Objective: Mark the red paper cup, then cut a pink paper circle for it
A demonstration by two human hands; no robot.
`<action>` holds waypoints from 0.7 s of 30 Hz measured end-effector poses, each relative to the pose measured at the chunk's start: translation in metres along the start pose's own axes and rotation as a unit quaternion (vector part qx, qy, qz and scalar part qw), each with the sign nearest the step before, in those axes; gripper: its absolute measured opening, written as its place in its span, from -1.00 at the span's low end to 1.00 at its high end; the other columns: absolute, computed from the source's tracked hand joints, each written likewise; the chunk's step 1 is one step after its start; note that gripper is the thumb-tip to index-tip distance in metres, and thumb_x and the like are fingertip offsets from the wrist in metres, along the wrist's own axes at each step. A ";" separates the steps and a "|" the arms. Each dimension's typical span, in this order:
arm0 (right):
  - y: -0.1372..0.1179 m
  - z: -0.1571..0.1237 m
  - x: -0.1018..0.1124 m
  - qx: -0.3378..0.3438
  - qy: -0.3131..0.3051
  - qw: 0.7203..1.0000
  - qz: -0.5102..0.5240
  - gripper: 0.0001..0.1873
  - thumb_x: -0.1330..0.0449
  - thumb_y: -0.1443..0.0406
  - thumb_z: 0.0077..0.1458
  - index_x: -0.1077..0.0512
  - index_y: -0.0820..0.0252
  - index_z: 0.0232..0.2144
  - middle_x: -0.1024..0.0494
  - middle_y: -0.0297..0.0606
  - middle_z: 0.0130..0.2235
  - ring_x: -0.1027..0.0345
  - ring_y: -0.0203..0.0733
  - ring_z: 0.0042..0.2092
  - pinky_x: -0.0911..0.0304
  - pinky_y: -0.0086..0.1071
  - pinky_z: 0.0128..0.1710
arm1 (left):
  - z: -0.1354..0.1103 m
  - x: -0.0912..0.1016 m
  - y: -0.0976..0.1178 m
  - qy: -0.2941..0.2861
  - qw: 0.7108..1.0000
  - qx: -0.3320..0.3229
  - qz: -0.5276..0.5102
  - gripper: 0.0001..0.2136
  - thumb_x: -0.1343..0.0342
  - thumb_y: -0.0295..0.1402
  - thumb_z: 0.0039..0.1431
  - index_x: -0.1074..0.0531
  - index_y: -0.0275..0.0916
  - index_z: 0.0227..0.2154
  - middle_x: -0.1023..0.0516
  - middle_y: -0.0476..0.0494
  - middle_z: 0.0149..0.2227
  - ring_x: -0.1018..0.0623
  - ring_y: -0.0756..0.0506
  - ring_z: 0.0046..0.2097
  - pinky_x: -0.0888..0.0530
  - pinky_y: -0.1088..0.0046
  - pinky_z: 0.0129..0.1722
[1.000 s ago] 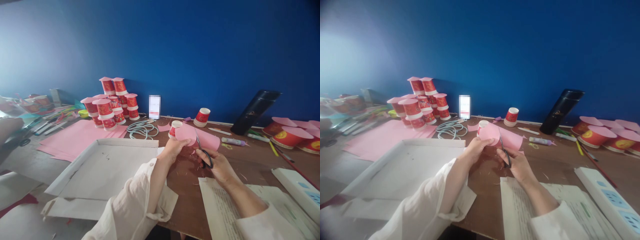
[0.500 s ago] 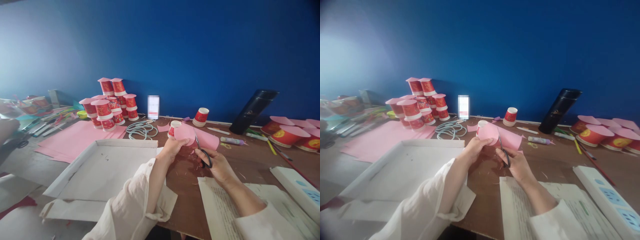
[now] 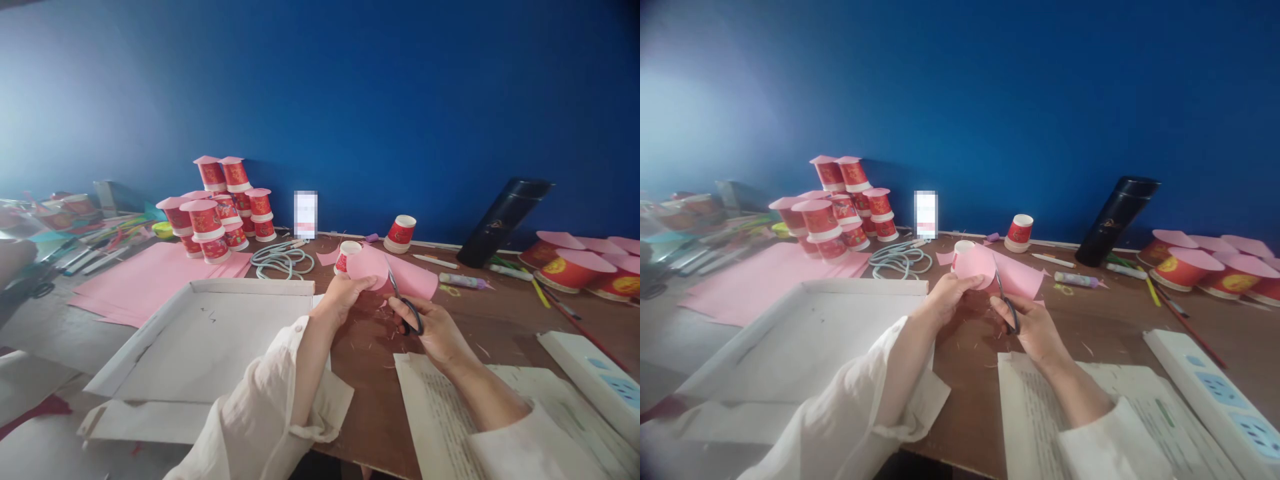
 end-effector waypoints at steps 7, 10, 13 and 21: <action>-0.002 -0.001 0.000 0.000 0.007 1.000 -0.009 -0.44 -0.29 -0.21 -0.03 -0.47 0.15 -0.57 -0.43 -0.34 -0.57 -0.25 -0.27 -0.49 -0.13 -0.38 -0.45 | -0.002 -0.001 0.002 -0.005 1.000 0.017 -0.011 -0.78 -0.42 -0.35 -0.12 -0.57 -0.37 -0.42 -0.58 -0.19 -0.51 -0.54 -0.07 -0.51 -0.52 0.35 -0.37; 0.001 0.000 0.001 -0.003 0.007 1.000 -0.007 -0.45 -0.29 -0.21 -0.03 -0.48 0.16 -0.55 -0.43 -0.34 -0.55 -0.25 -0.28 -0.49 -0.12 -0.39 -0.46 | -0.001 0.000 0.001 -0.003 1.000 0.010 -0.008 -0.76 -0.43 -0.34 -0.14 -0.58 -0.36 -0.42 -0.59 -0.19 -0.51 -0.55 -0.07 -0.50 -0.52 0.38 -0.36; 0.005 0.001 0.001 -0.002 0.005 1.000 -0.001 -0.47 -0.30 -0.19 -0.02 -0.49 0.15 -0.54 -0.44 -0.36 -0.55 -0.25 -0.28 -0.48 -0.13 -0.39 -0.45 | -0.001 0.000 0.001 -0.007 1.000 0.009 -0.009 -0.77 -0.42 -0.34 -0.12 -0.58 -0.37 -0.42 -0.58 -0.19 -0.52 -0.55 -0.07 -0.49 -0.52 0.40 -0.37; 0.006 0.001 0.002 -0.003 0.002 1.000 0.000 -0.47 -0.31 -0.18 -0.02 -0.49 0.15 -0.55 -0.44 -0.36 -0.55 -0.26 -0.28 -0.48 -0.13 -0.39 -0.44 | -0.003 -0.001 0.004 -0.006 1.000 0.012 -0.007 -0.82 -0.40 -0.37 -0.10 -0.57 -0.35 -0.44 -0.58 -0.16 -0.53 -0.53 -0.05 -0.52 -0.49 0.41 -0.42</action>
Point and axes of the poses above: each hand's wrist, its own z-axis towards the middle knuckle, its own x-axis out of the back of the hand, y = z × x, the point moved 4 cm from there along z, towards the middle knuckle
